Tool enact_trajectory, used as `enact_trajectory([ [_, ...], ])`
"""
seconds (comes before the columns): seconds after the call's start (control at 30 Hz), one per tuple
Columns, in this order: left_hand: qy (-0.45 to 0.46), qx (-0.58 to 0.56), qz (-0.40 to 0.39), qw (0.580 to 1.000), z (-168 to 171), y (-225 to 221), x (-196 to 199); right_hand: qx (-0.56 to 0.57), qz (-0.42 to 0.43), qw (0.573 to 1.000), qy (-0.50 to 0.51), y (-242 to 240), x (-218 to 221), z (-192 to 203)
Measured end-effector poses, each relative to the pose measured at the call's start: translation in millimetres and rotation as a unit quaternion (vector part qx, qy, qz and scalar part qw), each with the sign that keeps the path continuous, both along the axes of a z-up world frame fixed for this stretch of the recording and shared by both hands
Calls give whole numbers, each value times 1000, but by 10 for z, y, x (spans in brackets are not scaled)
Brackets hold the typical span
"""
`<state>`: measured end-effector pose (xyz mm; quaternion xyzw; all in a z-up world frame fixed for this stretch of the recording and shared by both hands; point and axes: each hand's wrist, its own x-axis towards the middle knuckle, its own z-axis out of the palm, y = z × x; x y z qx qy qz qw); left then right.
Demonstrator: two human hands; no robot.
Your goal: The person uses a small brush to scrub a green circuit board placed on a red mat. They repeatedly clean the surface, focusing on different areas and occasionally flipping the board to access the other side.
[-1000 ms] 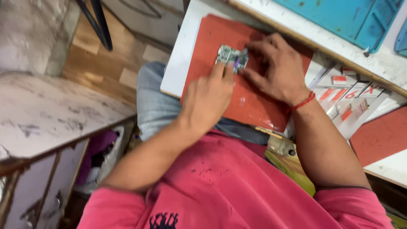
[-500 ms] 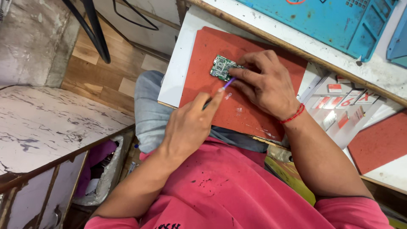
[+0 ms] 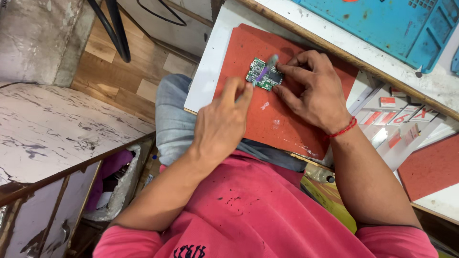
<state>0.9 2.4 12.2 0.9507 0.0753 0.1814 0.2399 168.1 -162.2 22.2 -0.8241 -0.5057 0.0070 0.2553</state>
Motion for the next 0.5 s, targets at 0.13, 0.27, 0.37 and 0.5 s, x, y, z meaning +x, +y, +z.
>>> enact_trajectory([
  [0.13,36,18,9,999,71,49,-252,10,-2,1000,14,-7,0,8],
  [0.27,38,4,28,999,13,269,-238,8,-6,999,-45,22,1,7],
  [0.37,-15,-4,-20,1000,2,188,-210,6,-10,999,-43,63,11,31],
  [0.5,19,-3,45,999,49,245,-201,13,5,1000,16,68,126,-12],
])
